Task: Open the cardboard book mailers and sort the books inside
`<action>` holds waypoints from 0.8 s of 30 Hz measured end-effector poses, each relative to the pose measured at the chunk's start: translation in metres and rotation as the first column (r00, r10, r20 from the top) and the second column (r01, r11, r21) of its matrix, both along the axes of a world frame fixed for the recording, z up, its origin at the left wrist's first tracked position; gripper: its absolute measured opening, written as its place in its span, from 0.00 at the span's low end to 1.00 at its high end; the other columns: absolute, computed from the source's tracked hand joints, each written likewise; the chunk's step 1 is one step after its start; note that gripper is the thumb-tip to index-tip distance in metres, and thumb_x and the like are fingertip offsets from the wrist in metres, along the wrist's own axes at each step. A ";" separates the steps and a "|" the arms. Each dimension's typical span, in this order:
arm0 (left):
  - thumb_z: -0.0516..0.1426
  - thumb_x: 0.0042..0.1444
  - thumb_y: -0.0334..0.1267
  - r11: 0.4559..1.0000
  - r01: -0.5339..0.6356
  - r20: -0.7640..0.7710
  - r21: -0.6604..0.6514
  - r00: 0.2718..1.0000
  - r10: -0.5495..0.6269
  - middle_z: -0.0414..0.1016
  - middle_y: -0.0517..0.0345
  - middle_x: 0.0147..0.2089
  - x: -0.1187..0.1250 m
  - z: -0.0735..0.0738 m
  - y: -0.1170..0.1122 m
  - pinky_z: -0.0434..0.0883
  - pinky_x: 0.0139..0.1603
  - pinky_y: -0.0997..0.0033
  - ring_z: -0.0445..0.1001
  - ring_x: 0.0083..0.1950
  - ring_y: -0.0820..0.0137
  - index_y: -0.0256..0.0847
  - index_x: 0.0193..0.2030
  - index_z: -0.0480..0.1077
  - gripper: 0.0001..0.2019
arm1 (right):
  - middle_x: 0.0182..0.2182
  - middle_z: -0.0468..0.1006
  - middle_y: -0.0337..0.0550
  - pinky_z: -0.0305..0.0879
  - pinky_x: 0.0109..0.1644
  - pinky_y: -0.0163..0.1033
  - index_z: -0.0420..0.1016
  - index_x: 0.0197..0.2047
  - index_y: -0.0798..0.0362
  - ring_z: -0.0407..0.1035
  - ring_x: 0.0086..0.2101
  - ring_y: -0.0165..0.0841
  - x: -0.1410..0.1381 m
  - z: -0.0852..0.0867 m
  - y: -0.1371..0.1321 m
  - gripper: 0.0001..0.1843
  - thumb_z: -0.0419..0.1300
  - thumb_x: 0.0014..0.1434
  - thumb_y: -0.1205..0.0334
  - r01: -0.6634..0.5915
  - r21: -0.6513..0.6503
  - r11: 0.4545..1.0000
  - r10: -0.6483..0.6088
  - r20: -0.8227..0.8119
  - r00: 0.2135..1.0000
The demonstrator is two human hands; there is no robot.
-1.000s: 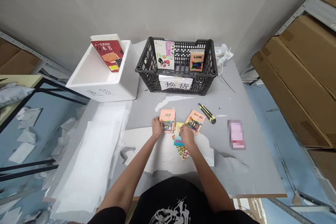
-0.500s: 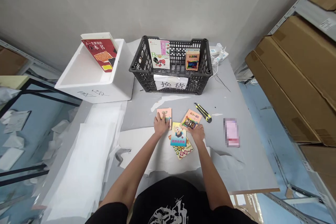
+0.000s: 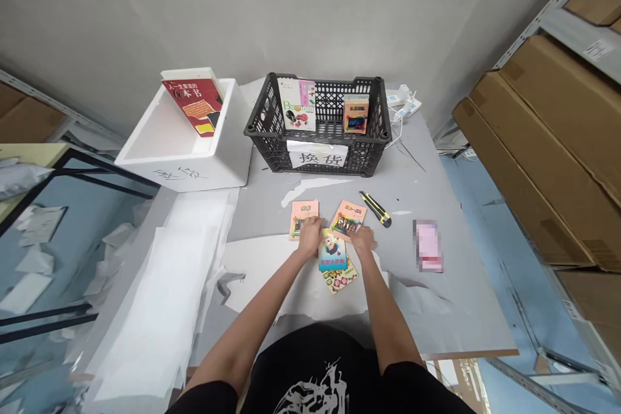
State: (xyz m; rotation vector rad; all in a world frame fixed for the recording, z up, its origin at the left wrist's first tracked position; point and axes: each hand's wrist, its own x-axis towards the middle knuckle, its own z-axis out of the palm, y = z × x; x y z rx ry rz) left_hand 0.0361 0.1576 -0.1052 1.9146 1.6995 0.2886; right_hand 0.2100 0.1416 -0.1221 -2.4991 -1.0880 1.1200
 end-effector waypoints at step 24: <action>0.50 0.62 0.38 0.829 -0.332 0.570 0.449 0.821 0.020 0.76 0.54 0.35 0.024 0.106 -0.063 0.72 0.41 0.68 0.75 0.38 0.70 0.42 0.33 0.70 0.10 | 0.34 0.79 0.38 0.70 0.34 0.35 0.73 0.33 0.49 0.72 0.32 0.30 -0.034 0.070 -0.049 0.12 0.66 0.45 0.56 0.556 0.117 0.823 -0.017 -0.973 0.230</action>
